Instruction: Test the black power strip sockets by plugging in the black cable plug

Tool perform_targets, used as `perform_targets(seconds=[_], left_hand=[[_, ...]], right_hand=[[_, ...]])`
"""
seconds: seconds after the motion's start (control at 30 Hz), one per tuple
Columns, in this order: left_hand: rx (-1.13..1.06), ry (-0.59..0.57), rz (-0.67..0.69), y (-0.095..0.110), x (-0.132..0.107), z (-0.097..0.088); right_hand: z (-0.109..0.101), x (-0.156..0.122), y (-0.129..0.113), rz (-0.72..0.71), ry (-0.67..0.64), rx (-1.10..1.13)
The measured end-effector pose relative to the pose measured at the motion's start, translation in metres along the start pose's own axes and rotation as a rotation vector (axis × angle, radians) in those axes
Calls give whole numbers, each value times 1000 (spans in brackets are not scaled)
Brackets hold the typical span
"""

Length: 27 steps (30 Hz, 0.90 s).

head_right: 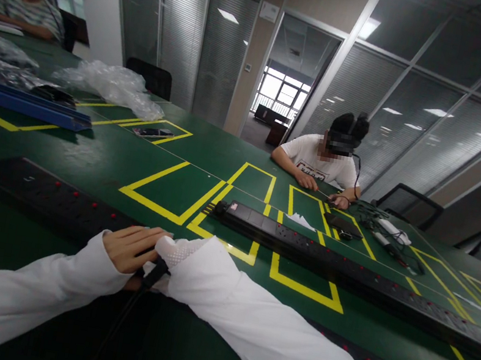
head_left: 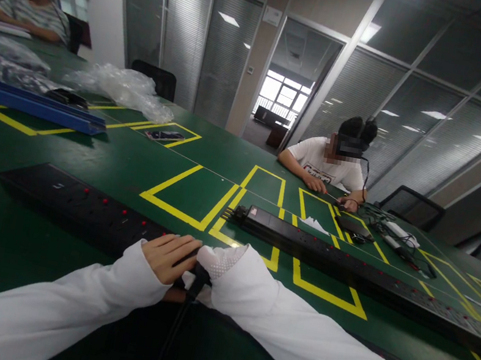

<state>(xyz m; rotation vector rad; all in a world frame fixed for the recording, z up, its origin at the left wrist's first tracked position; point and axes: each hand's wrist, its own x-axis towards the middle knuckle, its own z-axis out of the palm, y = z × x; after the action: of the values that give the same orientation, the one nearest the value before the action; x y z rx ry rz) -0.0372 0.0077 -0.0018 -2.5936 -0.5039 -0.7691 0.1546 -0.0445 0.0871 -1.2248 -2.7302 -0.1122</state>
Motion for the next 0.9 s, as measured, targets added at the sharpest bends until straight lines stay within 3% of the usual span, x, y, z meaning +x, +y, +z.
perform_targets(seconds=[0.3,0.73,0.9], left_hand=[[20,-30,23,0,3,-4],[-11,-45,31,-2,3,-4],[7,1,35,-1,3,-1]], right_hand=[[11,6,0,96,-53,-63],[12,5,1,71,-9,-95],[12,4,-1,99,26,-115]])
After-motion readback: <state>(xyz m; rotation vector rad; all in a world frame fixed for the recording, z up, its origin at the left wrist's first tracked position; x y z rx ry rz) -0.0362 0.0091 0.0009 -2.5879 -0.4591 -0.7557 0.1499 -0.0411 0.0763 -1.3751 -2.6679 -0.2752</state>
